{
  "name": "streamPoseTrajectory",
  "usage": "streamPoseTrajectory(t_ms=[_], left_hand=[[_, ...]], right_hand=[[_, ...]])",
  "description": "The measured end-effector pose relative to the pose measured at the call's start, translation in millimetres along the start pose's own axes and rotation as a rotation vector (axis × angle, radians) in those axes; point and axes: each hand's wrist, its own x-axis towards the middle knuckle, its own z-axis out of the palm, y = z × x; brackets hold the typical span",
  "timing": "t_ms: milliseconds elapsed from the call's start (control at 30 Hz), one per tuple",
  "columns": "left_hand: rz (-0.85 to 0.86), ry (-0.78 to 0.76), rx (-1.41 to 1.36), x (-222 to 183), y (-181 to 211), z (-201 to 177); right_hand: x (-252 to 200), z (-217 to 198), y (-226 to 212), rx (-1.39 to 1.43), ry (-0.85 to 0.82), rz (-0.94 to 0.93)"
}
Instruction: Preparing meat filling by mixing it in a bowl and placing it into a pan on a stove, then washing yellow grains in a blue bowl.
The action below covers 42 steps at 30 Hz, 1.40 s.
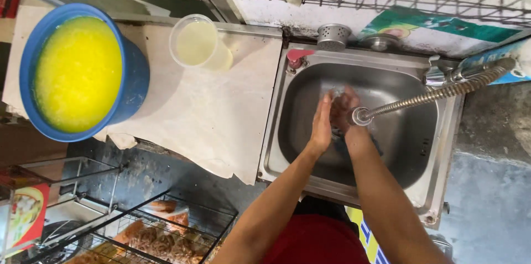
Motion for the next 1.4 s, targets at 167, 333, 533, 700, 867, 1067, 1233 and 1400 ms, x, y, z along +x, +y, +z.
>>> streamPoseTrajectory(t_ms=[167, 333, 533, 700, 867, 1067, 1233, 1400], left_hand=[[-0.278, 0.129, -0.35, 42.5, -129.7, -36.6], [-0.518, -0.026, -0.591, 25.5, -64.8, 3.1], [-0.545, 0.181, -0.679, 5.0, -17.6, 37.8], [-0.313, 0.145, -0.455, 60.5, -88.2, 3.3], [-0.082, 0.099, -0.233, 64.0, -102.3, 2.9], [0.217, 0.075, 0.081, 37.8, -81.2, -0.8], [0.466, 0.034, 0.34, 37.1, -74.7, -12.0], [0.135, 0.129, -0.181, 72.1, -129.9, -22.4]], right_hand=[[-43.1, 54.7, -5.6, -0.703, 0.446, -0.058], [-76.3, 70.2, -17.1, -2.04, -0.112, -1.076], [-49.4, 120.0, -54.4, -1.927, 0.212, -0.463], [-57.3, 48.9, -25.9, -1.528, 0.302, -0.228], [-94.7, 11.7, 24.1, -1.831, 0.349, -0.432], [-88.6, 107.3, -3.7, -0.791, 0.253, -0.389], [-77.4, 113.0, -31.7, -0.168, 0.03, -0.197], [-78.3, 135.1, -18.9, -0.106, 0.47, 0.091]])
